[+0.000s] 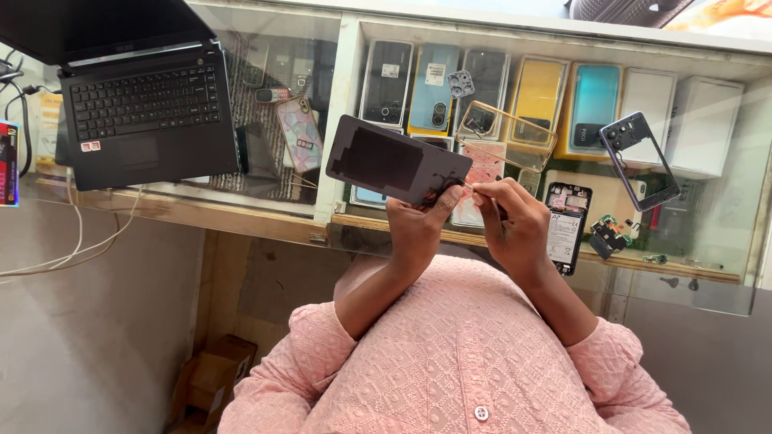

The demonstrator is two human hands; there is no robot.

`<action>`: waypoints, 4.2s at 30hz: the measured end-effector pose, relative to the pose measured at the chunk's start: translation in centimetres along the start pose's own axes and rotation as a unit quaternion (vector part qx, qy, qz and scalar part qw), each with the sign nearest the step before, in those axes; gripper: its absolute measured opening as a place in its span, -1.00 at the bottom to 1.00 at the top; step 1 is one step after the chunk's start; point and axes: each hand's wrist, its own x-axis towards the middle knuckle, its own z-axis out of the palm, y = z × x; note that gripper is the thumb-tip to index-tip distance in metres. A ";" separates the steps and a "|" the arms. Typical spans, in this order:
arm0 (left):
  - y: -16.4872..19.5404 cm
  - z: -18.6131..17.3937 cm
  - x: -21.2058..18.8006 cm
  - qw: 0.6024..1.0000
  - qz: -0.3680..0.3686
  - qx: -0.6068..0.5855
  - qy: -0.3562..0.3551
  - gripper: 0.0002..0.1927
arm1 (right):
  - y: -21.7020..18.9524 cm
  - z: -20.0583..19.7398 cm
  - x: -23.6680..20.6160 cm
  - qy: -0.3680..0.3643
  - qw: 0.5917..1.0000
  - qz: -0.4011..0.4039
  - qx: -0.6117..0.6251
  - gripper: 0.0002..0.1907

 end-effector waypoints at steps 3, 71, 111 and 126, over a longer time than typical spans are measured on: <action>0.0 -0.1 -0.1 1.000 0.003 0.005 -0.006 -0.86 | 0.7 0.2 -0.2 -0.011 1.000 0.006 0.028 -0.95; -0.7 0.4 1.9 0.996 -0.029 -0.069 -0.048 -0.86 | 1.9 -1.5 -0.1 -0.063 0.996 0.047 0.042 -0.95; -1.1 0.7 1.0 0.996 -0.041 -0.058 -0.057 -0.83 | 2.2 -2.3 0.3 -0.030 0.978 -0.104 -0.176 -0.88; -1.2 1.1 1.3 0.995 -0.043 -0.089 -0.022 -0.84 | 2.1 -1.9 0.4 -0.011 0.970 -0.143 -0.194 -0.89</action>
